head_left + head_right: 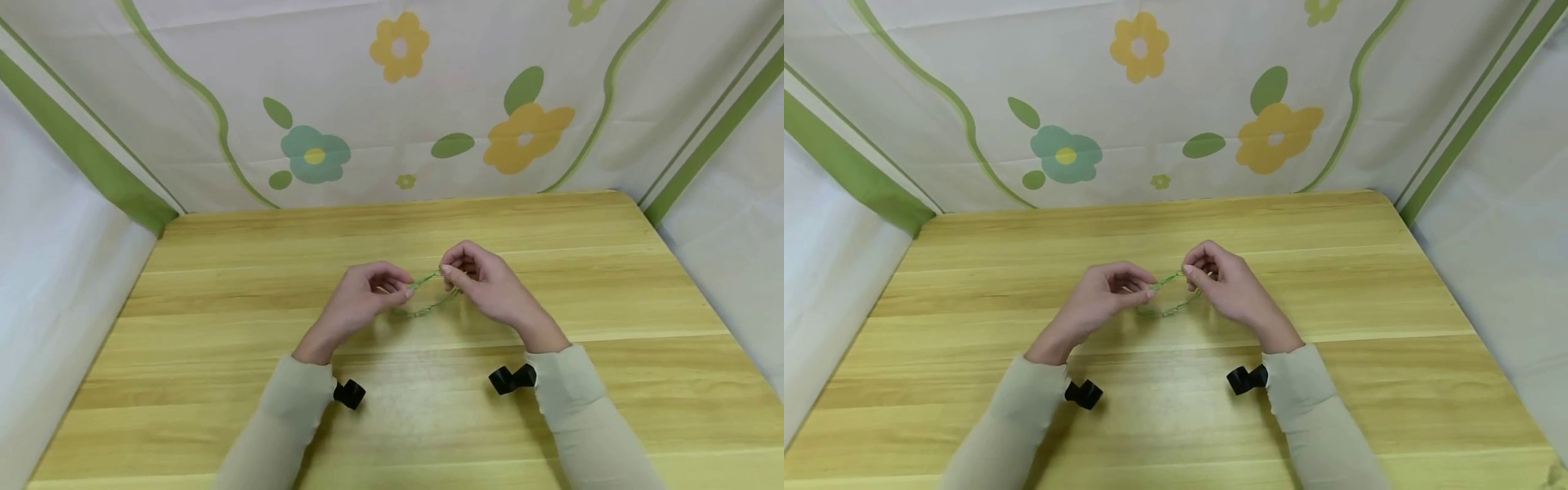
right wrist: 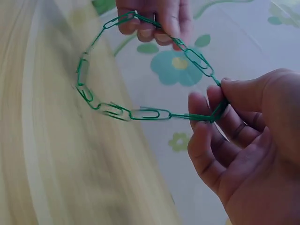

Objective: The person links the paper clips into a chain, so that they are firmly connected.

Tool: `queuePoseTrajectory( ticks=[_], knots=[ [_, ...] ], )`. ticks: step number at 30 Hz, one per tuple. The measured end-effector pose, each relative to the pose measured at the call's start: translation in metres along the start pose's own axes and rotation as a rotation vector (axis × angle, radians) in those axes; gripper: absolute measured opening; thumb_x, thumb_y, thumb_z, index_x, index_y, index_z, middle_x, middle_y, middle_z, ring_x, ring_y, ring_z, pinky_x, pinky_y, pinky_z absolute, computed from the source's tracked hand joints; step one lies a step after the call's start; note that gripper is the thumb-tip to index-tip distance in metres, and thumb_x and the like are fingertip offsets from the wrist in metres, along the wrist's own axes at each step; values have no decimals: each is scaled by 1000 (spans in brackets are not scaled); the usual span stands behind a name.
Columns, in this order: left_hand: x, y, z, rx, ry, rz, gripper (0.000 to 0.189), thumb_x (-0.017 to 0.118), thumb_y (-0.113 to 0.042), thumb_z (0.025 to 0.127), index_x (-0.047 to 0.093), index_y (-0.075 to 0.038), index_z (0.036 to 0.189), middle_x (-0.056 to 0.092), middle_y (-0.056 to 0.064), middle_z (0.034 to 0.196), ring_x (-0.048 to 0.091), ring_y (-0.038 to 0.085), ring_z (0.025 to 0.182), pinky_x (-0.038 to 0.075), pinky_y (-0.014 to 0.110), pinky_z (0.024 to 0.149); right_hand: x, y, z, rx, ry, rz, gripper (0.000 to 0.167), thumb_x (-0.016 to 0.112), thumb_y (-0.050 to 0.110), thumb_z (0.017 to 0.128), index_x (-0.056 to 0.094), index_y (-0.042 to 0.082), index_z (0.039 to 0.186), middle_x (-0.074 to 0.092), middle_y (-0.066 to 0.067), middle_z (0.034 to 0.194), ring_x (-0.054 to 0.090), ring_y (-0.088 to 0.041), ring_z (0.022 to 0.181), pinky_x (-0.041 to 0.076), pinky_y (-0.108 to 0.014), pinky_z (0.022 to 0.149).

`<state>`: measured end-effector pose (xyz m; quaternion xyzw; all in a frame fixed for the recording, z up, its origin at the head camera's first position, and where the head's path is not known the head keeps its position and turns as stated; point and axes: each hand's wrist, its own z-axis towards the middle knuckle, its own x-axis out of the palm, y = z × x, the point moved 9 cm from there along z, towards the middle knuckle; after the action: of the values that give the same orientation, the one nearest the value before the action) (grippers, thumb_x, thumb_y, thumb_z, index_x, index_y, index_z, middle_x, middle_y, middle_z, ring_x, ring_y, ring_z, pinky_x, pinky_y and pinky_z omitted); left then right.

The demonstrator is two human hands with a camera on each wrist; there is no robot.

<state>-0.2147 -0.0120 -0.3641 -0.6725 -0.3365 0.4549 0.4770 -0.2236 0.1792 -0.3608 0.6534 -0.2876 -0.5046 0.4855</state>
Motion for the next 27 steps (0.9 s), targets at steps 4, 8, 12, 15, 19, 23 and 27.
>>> queuePoseTrajectory(
  ticks=[4, 8, 12, 15, 19, 23, 27],
  knots=[
    [3, 7, 21, -14, 9, 61, 11, 77, -10, 100, 79, -11, 111, 75, 7, 104, 69, 20, 96, 58, 32, 83, -10, -16, 13, 69, 6, -67, 14, 62, 19, 111, 64, 7, 118, 69, -21, 106, 68, -28, 87, 59, -36, 74],
    [2, 19, 48, -52, -30, 108, 9, 76, -7, 99, 79, -9, 108, 74, 7, 102, 67, 20, 94, 56, 28, 80, -16, -37, 31, 131, -11, -182, 16, 63, 23, 111, 67, 8, 118, 70, -13, 107, 65, -26, 89, 55, -31, 75],
    [3, 31, 69, -84, -83, 173, 6, 77, -7, 98, 79, -8, 104, 75, 8, 100, 66, 20, 91, 54, 28, 80, -17, -58, 47, 183, -38, -259, 18, 67, 25, 108, 68, 10, 118, 70, -10, 109, 65, -25, 95, 54, -35, 85],
    [3, 35, 79, -89, -117, 227, 6, 76, -6, 98, 80, -7, 102, 76, 9, 100, 68, 21, 91, 56, 31, 84, -18, -69, 55, 205, -56, -267, 20, 71, 25, 106, 68, 9, 119, 71, -10, 112, 66, -25, 100, 54, -38, 91],
    [2, 37, 88, -78, -155, 275, 7, 74, -2, 98, 80, -5, 100, 76, 10, 98, 69, 22, 90, 59, 34, 85, -21, -74, 62, 207, -86, -265, 19, 74, 18, 103, 70, 8, 118, 72, -12, 113, 66, -27, 102, 54, -39, 92],
    [1, 37, 96, -73, -185, 287, 8, 72, 0, 99, 80, -3, 100, 76, 11, 97, 67, 21, 87, 58, 31, 82, -29, -74, 67, 213, -159, -297, 12, 70, 14, 103, 74, 8, 112, 72, -12, 108, 65, -27, 97, 54, -39, 89],
    [2, 37, 101, -93, -214, 284, 6, 74, -2, 99, 80, -3, 100, 75, 11, 97, 66, 20, 86, 57, 30, 80, -34, -76, 70, 235, -237, -306, 11, 70, 15, 102, 76, 8, 109, 72, -12, 106, 65, -27, 94, 54, -40, 88]
  ],
)
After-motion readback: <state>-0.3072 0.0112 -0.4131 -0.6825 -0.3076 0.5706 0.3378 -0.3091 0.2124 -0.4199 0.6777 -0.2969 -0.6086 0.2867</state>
